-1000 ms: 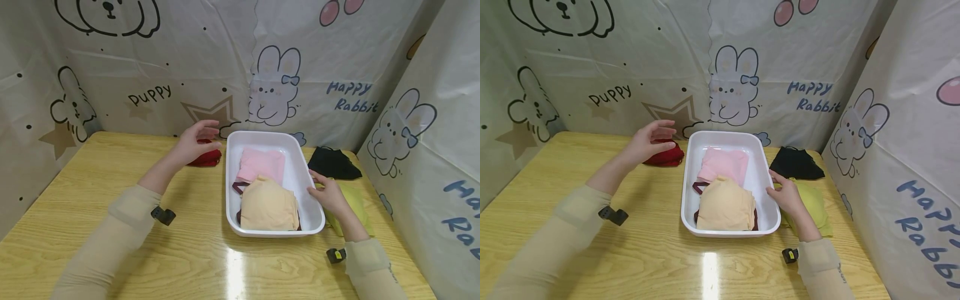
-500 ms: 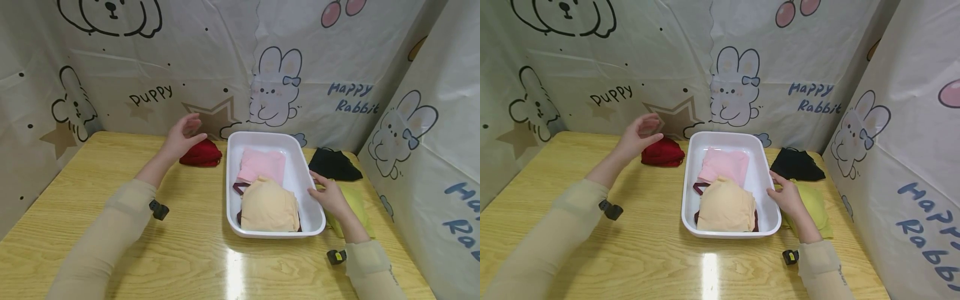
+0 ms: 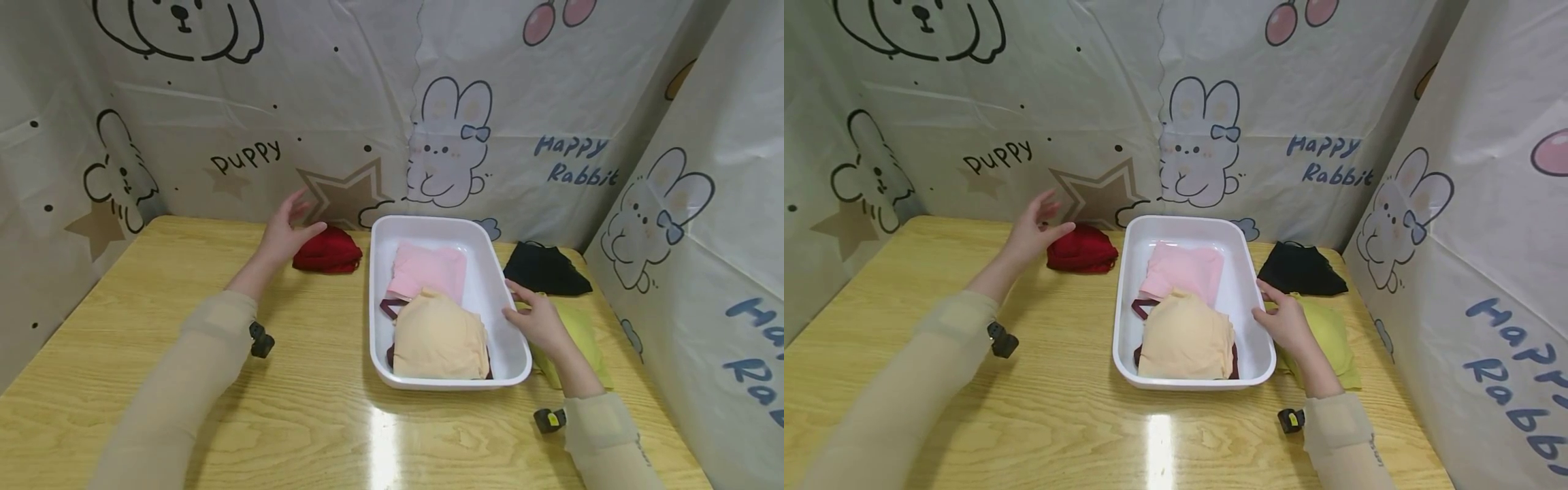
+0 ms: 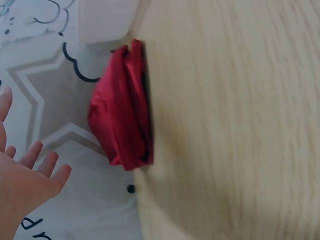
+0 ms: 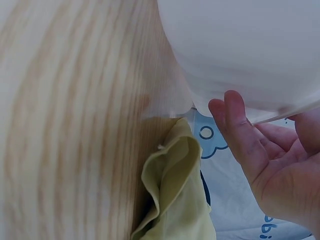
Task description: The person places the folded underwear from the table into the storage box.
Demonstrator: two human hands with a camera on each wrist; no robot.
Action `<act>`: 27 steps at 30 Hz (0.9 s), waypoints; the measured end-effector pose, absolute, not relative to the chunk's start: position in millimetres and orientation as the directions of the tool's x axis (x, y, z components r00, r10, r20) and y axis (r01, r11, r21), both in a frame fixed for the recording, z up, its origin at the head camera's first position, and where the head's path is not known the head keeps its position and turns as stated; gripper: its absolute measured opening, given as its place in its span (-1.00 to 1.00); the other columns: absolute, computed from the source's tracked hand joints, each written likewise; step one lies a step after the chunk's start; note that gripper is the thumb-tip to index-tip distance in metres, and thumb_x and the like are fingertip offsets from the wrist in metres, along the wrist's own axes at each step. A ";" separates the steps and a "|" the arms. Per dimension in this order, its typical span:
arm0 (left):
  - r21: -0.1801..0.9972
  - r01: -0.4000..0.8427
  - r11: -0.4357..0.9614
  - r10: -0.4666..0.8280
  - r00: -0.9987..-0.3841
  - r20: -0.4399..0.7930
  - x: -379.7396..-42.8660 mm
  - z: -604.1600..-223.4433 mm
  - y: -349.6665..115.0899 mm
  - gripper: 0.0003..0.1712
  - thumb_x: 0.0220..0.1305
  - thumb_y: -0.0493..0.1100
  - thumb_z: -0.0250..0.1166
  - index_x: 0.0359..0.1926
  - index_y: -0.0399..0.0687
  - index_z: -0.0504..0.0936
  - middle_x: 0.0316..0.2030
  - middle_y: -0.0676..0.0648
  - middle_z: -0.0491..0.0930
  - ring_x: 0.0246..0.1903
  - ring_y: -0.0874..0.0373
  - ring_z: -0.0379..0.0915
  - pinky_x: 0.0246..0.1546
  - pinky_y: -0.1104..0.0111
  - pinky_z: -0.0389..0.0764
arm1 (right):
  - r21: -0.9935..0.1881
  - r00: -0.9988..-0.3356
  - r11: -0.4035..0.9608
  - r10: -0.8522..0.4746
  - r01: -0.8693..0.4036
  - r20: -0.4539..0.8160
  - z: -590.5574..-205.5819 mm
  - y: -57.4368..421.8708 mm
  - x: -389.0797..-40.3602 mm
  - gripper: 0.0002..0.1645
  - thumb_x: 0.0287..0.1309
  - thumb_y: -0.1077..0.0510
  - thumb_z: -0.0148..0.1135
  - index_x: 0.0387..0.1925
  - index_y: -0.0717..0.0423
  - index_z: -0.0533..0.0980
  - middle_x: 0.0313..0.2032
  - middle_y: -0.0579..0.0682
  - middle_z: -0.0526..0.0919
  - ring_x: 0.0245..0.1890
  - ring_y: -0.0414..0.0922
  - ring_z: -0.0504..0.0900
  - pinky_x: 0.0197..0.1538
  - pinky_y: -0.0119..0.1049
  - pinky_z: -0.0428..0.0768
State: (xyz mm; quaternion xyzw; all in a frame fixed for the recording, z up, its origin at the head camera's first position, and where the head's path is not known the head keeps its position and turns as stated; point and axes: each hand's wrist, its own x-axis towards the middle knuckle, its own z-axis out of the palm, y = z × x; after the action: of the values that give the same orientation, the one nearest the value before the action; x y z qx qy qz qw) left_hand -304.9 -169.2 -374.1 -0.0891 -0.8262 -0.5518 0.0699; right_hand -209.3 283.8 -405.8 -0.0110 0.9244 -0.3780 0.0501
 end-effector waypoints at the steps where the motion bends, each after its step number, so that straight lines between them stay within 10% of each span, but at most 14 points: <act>1: 0.893 0.225 0.389 0.072 -0.974 0.214 -305.7 -376.6 -170.5 -0.07 0.21 -0.06 0.31 0.46 -0.01 -0.02 0.34 -0.24 0.21 0.35 -0.11 0.08 0.32 0.02 0.17 | -0.699 -0.995 0.715 -0.058 0.018 -0.085 -405.6 283.8 -209.1 -0.26 0.26 0.19 0.14 0.42 0.10 0.12 0.15 0.31 0.41 -0.09 0.13 0.60 -0.09 -0.10 0.64; 27: 0.825 0.108 0.554 0.118 -0.992 0.050 -329.5 -419.5 -189.7 0.02 0.19 -0.03 0.33 0.48 -0.07 -0.13 0.39 -0.30 0.05 0.37 -0.23 -0.05 0.34 -0.04 0.11 | -0.692 -0.995 0.721 -0.054 0.022 -0.088 -405.0 283.2 -208.4 -0.26 0.26 0.19 0.14 0.42 0.07 0.12 0.16 0.30 0.41 -0.06 0.15 0.58 -0.07 -0.09 0.63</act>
State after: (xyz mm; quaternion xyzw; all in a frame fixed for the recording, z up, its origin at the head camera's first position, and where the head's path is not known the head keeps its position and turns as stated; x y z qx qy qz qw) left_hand -329.5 -189.7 -419.5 -0.0640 -0.8815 -0.4678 -0.0057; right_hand -208.4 283.2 -405.0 -0.0085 0.9263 -0.3731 0.0511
